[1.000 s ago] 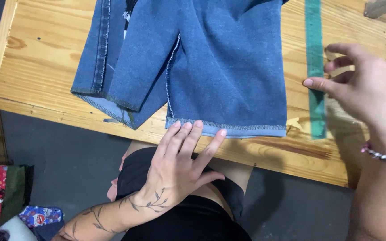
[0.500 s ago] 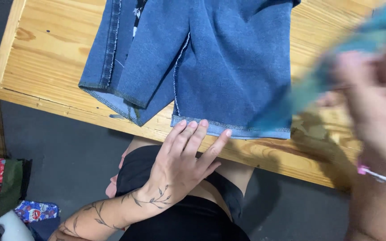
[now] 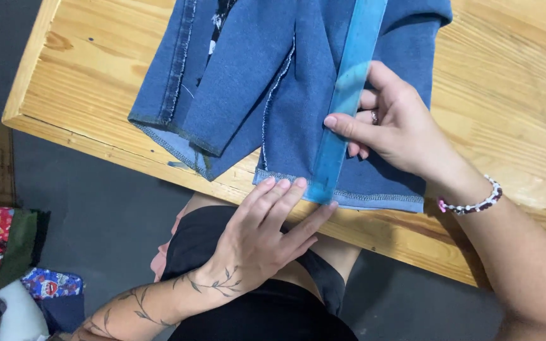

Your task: Measuring and folding the hem of denim shorts using a ruler on a wooden table.

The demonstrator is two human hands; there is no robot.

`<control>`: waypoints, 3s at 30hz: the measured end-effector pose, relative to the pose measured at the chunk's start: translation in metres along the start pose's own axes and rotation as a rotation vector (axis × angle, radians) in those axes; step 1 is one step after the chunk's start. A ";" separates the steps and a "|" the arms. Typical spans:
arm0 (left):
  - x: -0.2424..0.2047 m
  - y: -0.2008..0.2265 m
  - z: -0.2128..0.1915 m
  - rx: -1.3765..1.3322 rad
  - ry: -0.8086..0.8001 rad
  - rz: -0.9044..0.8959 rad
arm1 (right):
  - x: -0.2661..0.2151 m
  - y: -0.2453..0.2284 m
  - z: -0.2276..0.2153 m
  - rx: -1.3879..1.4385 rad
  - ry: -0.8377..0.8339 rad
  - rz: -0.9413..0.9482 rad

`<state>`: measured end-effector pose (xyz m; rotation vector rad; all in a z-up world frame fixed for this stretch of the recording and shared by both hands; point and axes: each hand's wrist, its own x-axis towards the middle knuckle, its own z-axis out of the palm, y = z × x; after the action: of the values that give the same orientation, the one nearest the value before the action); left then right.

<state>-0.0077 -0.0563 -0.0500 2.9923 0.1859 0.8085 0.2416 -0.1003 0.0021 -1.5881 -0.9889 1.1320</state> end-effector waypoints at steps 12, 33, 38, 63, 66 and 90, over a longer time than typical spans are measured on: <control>0.005 -0.011 -0.005 -0.143 0.076 0.017 | -0.004 0.004 0.000 0.002 0.010 -0.005; 0.003 -0.024 -0.016 -0.112 -0.078 -0.005 | -0.004 0.002 0.006 -0.070 0.032 -0.009; 0.002 -0.023 -0.012 -0.150 -0.078 -0.016 | -0.004 0.002 0.002 -0.009 0.025 -0.010; -0.005 -0.018 -0.008 -0.091 -0.023 0.014 | -0.012 0.002 0.001 0.033 0.028 -0.026; -0.006 -0.019 -0.010 -0.087 -0.044 0.027 | -0.013 -0.001 0.004 0.028 0.043 0.012; -0.003 -0.025 -0.012 -0.202 -0.015 -0.012 | -0.005 0.001 0.013 -0.069 0.044 -0.013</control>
<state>-0.0188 -0.0316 -0.0424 2.8047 0.1136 0.7537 0.2279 -0.1027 0.0008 -1.6518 -1.0174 1.0593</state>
